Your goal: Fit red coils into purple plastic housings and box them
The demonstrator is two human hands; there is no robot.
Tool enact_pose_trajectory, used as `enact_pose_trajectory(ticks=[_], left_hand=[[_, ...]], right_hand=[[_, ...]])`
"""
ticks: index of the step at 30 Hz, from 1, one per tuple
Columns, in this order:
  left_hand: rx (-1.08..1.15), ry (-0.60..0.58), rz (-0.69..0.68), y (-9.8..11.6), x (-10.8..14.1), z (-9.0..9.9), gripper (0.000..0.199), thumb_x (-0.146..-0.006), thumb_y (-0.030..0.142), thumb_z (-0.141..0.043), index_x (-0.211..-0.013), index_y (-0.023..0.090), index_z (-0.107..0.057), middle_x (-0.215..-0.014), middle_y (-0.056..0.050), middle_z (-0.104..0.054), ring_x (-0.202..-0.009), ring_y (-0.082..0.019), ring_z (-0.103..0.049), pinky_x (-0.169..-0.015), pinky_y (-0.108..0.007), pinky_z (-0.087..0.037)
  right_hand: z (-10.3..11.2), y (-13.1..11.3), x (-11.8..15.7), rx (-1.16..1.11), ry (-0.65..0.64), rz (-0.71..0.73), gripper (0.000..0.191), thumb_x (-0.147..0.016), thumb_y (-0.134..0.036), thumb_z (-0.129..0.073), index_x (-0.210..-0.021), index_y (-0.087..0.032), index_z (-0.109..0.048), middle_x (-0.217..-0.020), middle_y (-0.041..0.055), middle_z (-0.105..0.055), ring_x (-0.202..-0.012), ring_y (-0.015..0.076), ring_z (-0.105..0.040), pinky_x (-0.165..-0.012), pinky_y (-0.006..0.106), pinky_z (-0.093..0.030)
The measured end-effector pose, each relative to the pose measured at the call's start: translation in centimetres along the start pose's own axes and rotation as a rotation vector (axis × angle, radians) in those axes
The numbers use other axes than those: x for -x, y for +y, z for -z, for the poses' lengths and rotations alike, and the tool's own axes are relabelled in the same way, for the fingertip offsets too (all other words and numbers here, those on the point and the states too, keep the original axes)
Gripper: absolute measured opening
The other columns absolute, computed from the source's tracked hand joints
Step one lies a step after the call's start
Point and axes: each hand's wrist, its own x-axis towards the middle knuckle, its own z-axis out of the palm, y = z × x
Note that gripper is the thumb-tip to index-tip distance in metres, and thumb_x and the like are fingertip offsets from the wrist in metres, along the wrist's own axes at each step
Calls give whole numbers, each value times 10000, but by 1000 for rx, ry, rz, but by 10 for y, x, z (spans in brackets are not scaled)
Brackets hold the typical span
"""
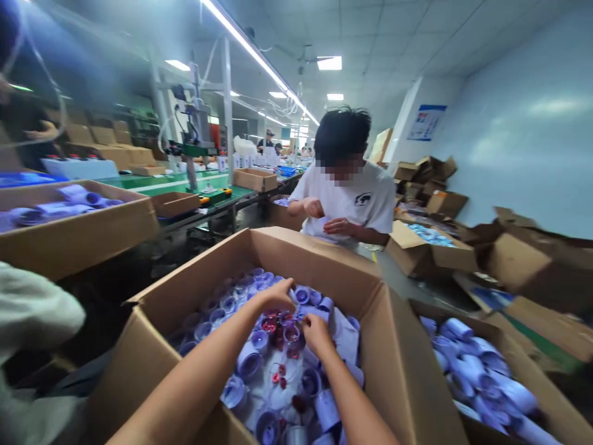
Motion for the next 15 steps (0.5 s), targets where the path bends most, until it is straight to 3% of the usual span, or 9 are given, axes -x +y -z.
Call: enact_pose_trajectory(ticks=[2,6,9,11,13,15], left_hand=[[32,13,-41,1,-1,8,492,-572,150,-666,-1052,108,-566,-1015,-86,-595,-772,-175,-591,-581,-220,-430],[48,-54,-104,1,3,13,339,-630,175,-594,-967,161,-625,-751,1,-611,-642,-135,-566,-524,-199,-409],[7,-65,-112,1,5,7,297,-602,216,-644,-896,166,-648,-755,-2,-622,-688,-149,-571,-553,-201,-413],[-6,-54,-129,1,6,1,410,-607,305,-686,-992,174,-636,-851,-28,-644,-748,-170,-580,-580,-208,-419],[8,-67,-198,2,4,-6,536,-635,390,-692,-1123,192,-592,-935,-42,-650,-784,-175,-580,-610,-212,-426],[34,-97,-325,3,3,-12,485,-706,408,-645,-1142,203,-590,-941,-30,-648,-791,-160,-571,-651,-212,-433]], right_hand=[[20,-11,-15,-108,72,-8,311,-594,-517,-566,-523,-221,-502,-521,11,-586,-538,188,-576,-522,296,-411],[49,-36,-25,-315,162,7,513,-578,-717,-526,-640,-208,-509,-631,38,-642,-551,178,-612,-468,275,-431],[58,-54,-20,-538,197,22,557,-493,-712,-658,-655,-193,-532,-652,29,-654,-569,171,-627,-487,270,-456],[60,-65,-15,-690,192,22,551,-443,-660,-741,-644,-186,-545,-642,15,-655,-552,160,-622,-489,265,-461],[61,-73,-9,-764,163,29,531,-439,-622,-775,-637,-179,-559,-630,4,-654,-542,144,-615,-511,264,-475],[61,-80,-5,-799,128,47,509,-458,-601,-784,-641,-175,-572,-637,3,-659,-556,138,-618,-550,270,-494]])
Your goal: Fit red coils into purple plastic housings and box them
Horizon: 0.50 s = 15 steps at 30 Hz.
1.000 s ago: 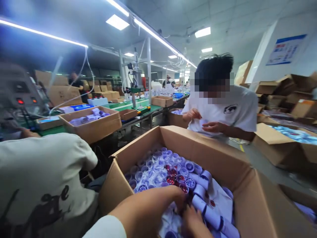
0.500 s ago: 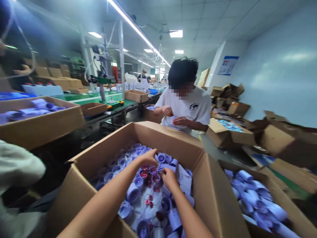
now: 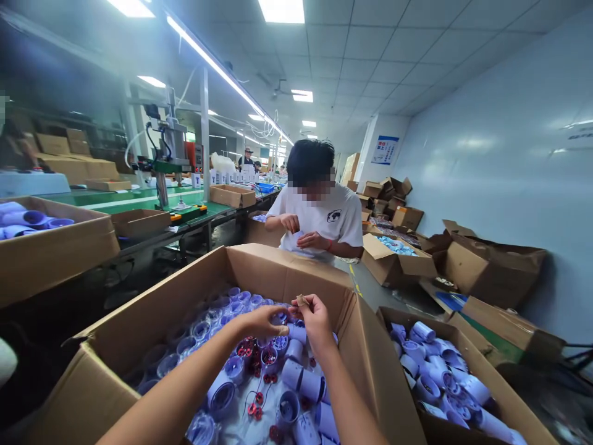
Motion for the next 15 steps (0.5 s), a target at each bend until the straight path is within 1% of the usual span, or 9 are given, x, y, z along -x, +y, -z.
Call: enact_pose_trajectory(ticks=[3,4,6,9,11,12,14,15], left_hand=[[1,6,-186,3,-2,-4,283,-789,357,-568,-985,175,-661,-862,-12,-631,-771,-139,-542,-706,-216,-435],[-4,25,-221,5,-2,-4,260,-801,349,-556,-946,166,-671,-842,-12,-621,-763,-137,-535,-716,-219,-435],[-5,76,-242,8,-1,-3,256,-809,351,-555,-929,161,-679,-844,-17,-609,-774,-138,-529,-740,-226,-434],[72,174,-200,12,0,-1,278,-810,364,-562,-979,169,-667,-920,-31,-602,-822,-141,-530,-758,-226,-431],[178,206,-156,13,0,0,295,-805,382,-567,-980,161,-654,-942,-36,-594,-807,-133,-518,-715,-213,-426],[239,203,-127,14,0,1,310,-804,408,-566,-961,153,-649,-916,-35,-589,-771,-125,-503,-676,-206,-418],[374,166,-70,14,0,1,377,-801,491,-554,-916,140,-632,-806,-20,-563,-675,-103,-451,-596,-198,-381],[443,146,-45,14,1,1,423,-796,538,-545,-900,136,-622,-745,-7,-536,-631,-93,-419,-567,-198,-358]], right_hand=[[-3,-6,4,-61,-31,16,487,-476,-583,-789,-645,-179,-577,-657,5,-665,-579,142,-625,-592,286,-510],[-3,-8,4,-78,-27,24,483,-478,-579,-790,-645,-181,-574,-663,5,-666,-581,143,-625,-597,288,-511],[-1,-11,2,-107,0,38,482,-476,-574,-793,-648,-186,-565,-673,6,-664,-580,143,-623,-599,290,-512],[7,-14,-4,-153,78,74,472,-490,-567,-784,-675,-199,-554,-702,9,-658,-603,149,-625,-604,296,-518],[12,-15,-8,-174,167,124,451,-528,-564,-754,-740,-218,-558,-772,11,-661,-654,164,-638,-605,300,-521],[14,-15,-9,-156,218,151,439,-551,-563,-734,-776,-228,-561,-804,11,-659,-676,172,-640,-597,299,-518],[17,-14,-9,-22,281,191,413,-583,-557,-694,-804,-228,-578,-782,14,-650,-679,184,-628,-572,297,-500],[17,-13,-8,89,263,203,389,-594,-544,-678,-790,-218,-596,-741,18,-646,-667,191,-617,-574,303,-491]])
